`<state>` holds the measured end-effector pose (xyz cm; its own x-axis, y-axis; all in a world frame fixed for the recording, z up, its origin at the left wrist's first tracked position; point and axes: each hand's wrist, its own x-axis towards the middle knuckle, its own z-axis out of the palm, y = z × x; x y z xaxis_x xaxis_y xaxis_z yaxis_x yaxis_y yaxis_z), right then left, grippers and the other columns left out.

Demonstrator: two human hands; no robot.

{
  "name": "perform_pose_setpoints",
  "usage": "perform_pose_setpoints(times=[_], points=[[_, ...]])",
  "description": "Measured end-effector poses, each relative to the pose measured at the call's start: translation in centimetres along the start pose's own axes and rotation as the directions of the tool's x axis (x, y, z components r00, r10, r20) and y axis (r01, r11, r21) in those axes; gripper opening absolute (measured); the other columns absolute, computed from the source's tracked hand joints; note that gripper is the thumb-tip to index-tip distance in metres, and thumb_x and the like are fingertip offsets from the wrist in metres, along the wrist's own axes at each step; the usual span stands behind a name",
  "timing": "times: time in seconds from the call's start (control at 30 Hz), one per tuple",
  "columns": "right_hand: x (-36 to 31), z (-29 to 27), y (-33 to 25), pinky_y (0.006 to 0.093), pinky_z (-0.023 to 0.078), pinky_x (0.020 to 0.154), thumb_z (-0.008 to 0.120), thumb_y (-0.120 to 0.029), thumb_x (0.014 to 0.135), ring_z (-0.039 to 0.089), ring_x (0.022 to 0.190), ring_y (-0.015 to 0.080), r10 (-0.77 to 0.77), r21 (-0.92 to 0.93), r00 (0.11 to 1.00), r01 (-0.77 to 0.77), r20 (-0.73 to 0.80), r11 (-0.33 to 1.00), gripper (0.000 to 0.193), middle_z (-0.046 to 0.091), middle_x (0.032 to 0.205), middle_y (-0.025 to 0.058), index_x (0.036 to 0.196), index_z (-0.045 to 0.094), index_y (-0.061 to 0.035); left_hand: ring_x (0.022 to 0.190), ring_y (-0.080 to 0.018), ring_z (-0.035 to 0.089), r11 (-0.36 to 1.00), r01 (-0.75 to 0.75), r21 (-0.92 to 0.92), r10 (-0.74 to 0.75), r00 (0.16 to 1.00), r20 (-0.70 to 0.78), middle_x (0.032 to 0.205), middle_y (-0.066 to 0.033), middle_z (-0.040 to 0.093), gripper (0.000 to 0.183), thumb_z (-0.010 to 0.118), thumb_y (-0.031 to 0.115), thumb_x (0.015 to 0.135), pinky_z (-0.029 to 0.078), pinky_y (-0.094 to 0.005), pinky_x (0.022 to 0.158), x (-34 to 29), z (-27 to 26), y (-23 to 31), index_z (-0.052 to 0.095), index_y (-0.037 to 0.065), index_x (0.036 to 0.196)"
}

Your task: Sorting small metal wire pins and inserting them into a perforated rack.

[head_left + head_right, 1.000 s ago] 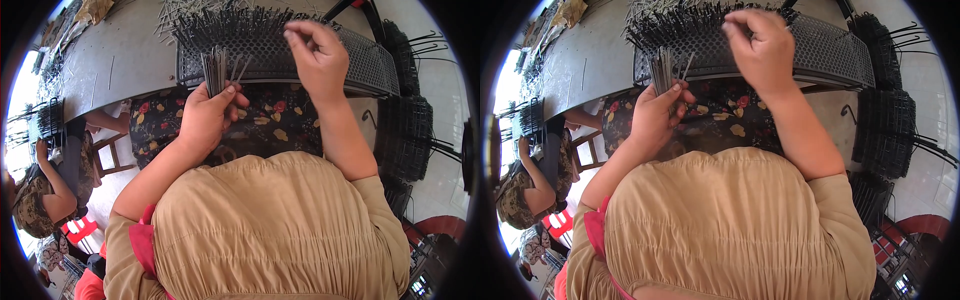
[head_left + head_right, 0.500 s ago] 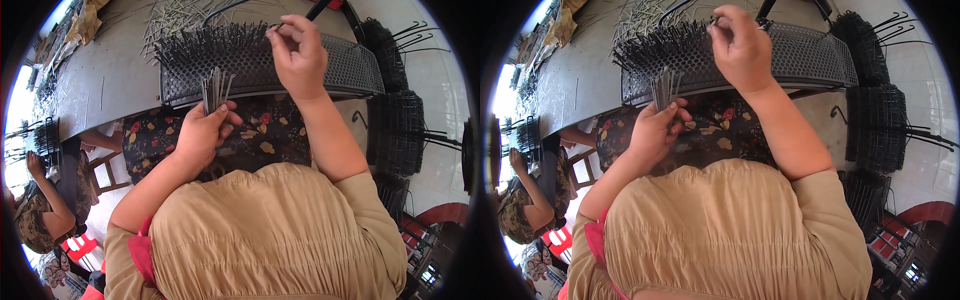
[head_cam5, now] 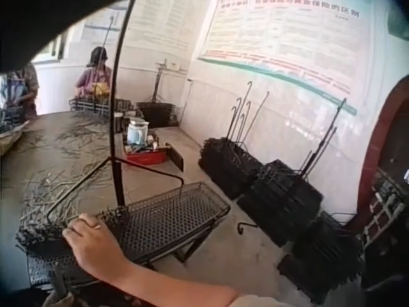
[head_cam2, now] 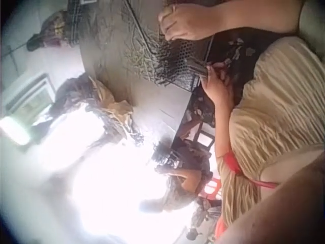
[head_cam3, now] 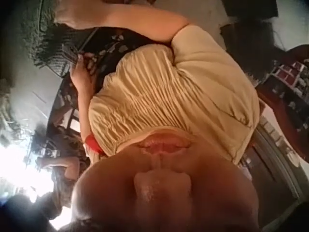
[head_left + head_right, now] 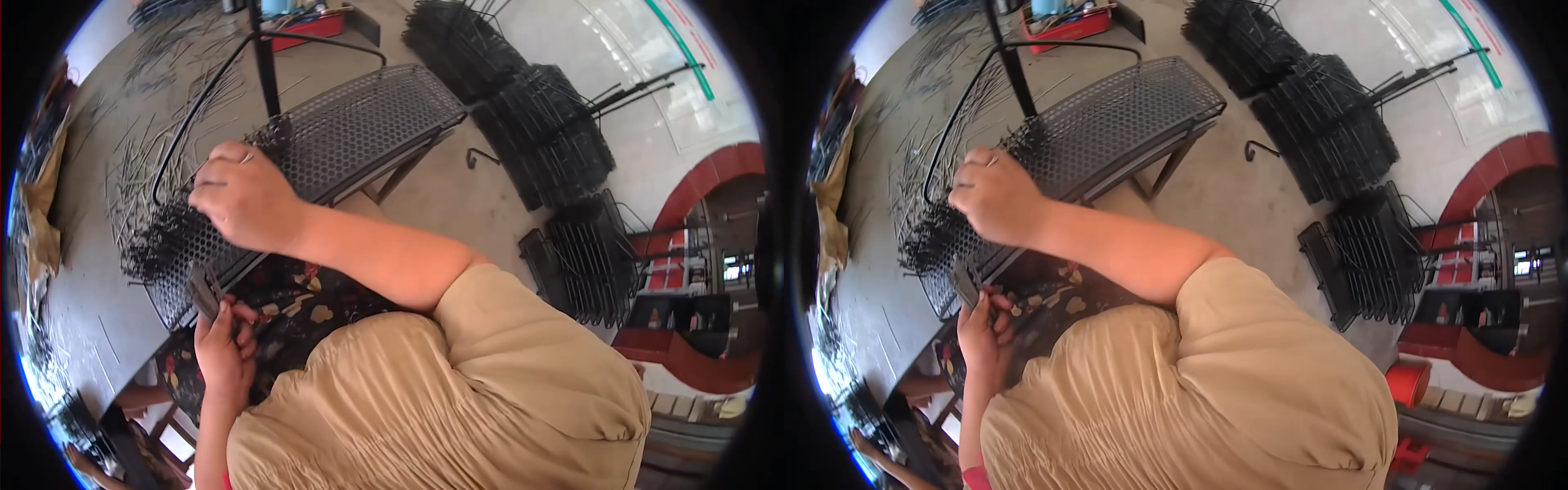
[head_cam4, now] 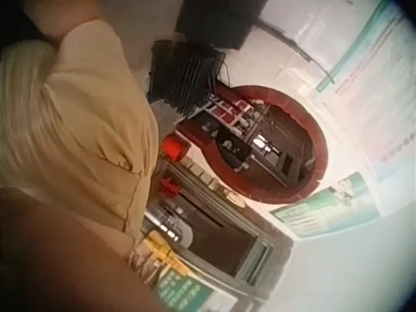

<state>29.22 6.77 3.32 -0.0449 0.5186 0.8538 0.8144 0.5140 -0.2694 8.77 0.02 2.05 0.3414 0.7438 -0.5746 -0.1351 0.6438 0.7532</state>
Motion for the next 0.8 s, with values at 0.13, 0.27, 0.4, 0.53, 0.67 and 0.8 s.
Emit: perform_pose_setpoints(times=[0.13,0.27,0.4,0.53,0.67,0.8], points=[[-1.0,-1.2,-3.1,0.0338,0.051,0.069,0.071,-0.007,0.077,0.064,0.072,0.0233,0.424,0.283,0.868,-0.487,0.259,0.826,0.016,0.065,0.077,0.0056,0.093,0.07,-0.0046,0.054,-0.0072,0.04,0.993,-0.051,-0.109,0.056,0.998,0.042,0.082,-0.0059,0.059,0.011,0.047,0.016,0.101,0.028,-0.0182,0.041,0.2,-0.1,0.0,0.054,0.007,0.104],[-2.4,-1.9,-3.6,0.0275,0.05,0.064,0.071,-0.006,0.083,0.061,0.066,0.0102,0.395,0.527,0.656,-0.753,0.643,0.393,0.022,0.067,0.079,0.0056,0.103,0.067,0.0007,0.055,-0.007,0.039,0.953,0.021,-0.302,0.026,0.988,0.151,0.083,-0.0052,0.058,0.012,0.052,0.018,0.1,0.028,-0.0173,0.04,0.1,-0.2,0.3,0.057,0.007,0.103],[-2.4,-2.2,-3.2,0.0275,0.05,0.064,0.076,-0.008,0.077,0.06,0.068,0.0104,0.394,0.602,0.533,-0.796,0.749,-0.065,0.022,0.064,0.074,0.0025,0.098,0.071,-0.001,0.055,-0.0066,0.038,0.905,0.169,-0.391,-0.057,0.958,0.282,0.081,-0.0042,0.055,0.014,0.055,0.02,0.099,0.027,-0.017,0.039,0.5,-1.1,0.1,0.058,0.007,0.103],[-2.6,-2.5,-3.2,0.0285,0.049,0.073,0.078,-0.01,0.075,0.062,0.082,0.0143,0.335,0.626,0.663,-0.746,0.669,0.226,0.019,0.065,0.082,0.0033,0.093,0.076,-0.0073,0.054,-0.0094,0.038,0.822,0.359,-0.442,-0.104,0.858,0.503,0.074,-0.0051,0.051,0.016,0.057,0.02,0.098,0.027,-0.0184,0.038,0.7,-1.7,-0.3,0.059,0.006,0.103],[-2.2,-2.8,-2.7,0.0216,0.042,0.065,0.078,-0.01,0.077,0.052,0.08,0.0083,0.183,0.659,0.788,-0.598,0.588,0.457,0.022,0.06,0.11,0.0014,0.098,0.076,-0.0154,0.05,-0.0136,0.04,0.808,0.418,-0.416,-0.078,0.775,0.627,0.067,-0.0085,0.049,0.017,0.06,0.019,0.096,0.03,-0.0222,0.037,0.2,-2.1,-0.2,0.058,0.004,0.101],[-2.4,-2.9,-2.2,0.0222,0.044,0.068,0.078,-0.01,0.078,0.053,0.08,0.008,0.105,0.74,0.82,-0.556,0.563,0.378,0.017,0.06,0.111,0.0032,0.094,0.075,-0.0144,0.047,-0.0148,0.043,0.872,0.369,-0.322,-0.082,0.758,0.647,0.067,-0.0123,0.051,0.026,0.065,0.023,0.091,0.03,-0.0249,0.036,0.1,-1.8,0.1,0.055,0.0,0.097]])
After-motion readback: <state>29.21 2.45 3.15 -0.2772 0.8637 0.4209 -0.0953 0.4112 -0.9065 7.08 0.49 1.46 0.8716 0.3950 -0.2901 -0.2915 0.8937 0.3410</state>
